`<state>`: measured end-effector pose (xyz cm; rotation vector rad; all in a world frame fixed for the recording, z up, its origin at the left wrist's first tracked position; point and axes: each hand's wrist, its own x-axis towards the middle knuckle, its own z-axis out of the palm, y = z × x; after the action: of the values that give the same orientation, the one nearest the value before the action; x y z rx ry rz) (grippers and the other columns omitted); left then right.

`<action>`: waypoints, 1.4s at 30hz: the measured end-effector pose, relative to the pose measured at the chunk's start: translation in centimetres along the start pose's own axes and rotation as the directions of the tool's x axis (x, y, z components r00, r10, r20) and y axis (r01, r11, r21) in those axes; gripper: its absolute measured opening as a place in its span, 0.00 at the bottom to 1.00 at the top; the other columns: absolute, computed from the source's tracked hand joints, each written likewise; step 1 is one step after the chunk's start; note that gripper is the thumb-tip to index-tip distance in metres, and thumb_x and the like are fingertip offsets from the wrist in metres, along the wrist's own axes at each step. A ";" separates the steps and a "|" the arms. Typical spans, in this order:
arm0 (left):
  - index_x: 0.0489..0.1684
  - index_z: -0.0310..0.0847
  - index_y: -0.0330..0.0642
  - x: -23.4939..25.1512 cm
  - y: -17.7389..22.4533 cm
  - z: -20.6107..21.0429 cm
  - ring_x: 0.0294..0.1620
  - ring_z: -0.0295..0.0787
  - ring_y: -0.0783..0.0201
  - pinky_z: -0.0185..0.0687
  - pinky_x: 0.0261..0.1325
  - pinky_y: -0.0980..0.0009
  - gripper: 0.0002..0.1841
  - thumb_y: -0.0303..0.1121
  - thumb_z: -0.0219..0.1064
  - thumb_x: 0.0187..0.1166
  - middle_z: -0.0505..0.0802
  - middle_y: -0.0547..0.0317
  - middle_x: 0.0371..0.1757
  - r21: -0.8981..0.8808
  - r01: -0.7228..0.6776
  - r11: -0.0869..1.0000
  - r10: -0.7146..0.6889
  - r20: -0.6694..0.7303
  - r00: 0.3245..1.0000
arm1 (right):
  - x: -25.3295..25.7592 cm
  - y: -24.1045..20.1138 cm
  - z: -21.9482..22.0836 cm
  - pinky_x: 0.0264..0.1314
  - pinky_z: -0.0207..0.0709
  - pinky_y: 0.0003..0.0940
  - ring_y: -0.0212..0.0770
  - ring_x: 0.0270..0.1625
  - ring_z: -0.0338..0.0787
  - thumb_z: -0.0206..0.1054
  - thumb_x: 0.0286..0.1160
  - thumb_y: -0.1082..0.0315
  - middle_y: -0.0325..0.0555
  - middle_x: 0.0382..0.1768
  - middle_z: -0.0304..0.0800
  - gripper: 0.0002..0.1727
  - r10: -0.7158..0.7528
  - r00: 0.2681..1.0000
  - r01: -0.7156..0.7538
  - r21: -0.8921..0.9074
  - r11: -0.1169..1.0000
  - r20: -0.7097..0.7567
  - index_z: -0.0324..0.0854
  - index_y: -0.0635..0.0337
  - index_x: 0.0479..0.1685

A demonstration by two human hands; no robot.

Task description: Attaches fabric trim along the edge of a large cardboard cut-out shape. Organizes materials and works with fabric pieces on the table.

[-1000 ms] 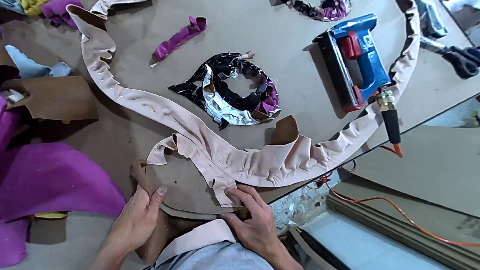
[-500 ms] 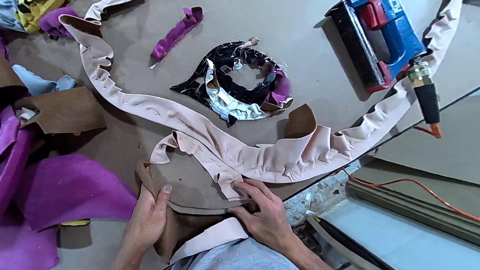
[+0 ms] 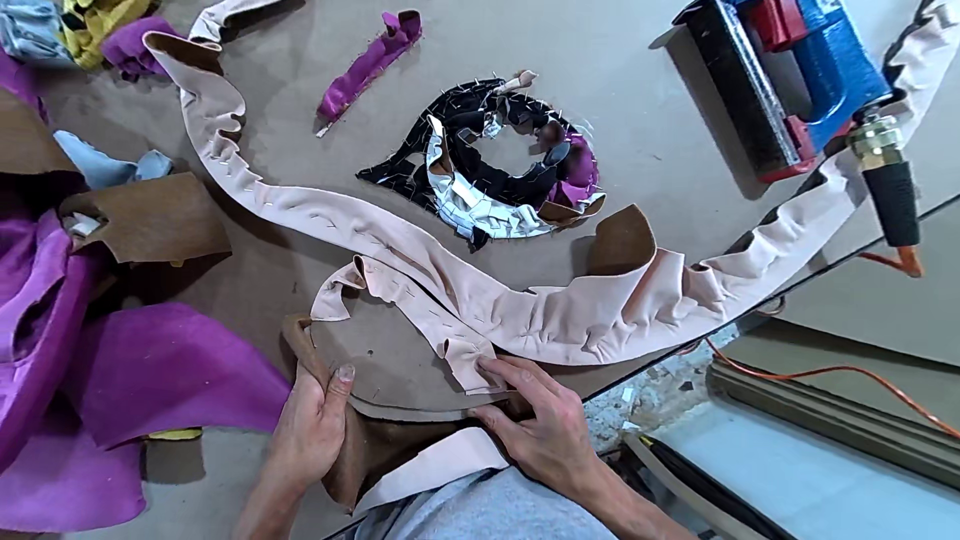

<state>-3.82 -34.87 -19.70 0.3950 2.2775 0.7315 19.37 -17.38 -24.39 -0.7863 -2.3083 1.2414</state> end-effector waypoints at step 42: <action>0.83 0.59 0.36 -1.0 0.0 1.6 0.60 0.87 0.78 0.84 0.65 0.76 0.37 0.55 0.57 0.84 0.88 0.58 0.61 -0.111 -0.074 0.991 0.080 0.050 0.996 | -2.2 0.9 -1.2 0.60 0.89 0.29 0.30 0.61 0.91 0.78 0.71 0.46 0.42 0.61 0.91 0.27 0.028 1.000 -0.027 0.074 0.997 -0.008 0.88 0.49 0.65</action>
<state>-1.98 -34.69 -20.12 0.4476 2.1699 0.8697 22.01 -17.64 -24.72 -0.7985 -2.2377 1.3250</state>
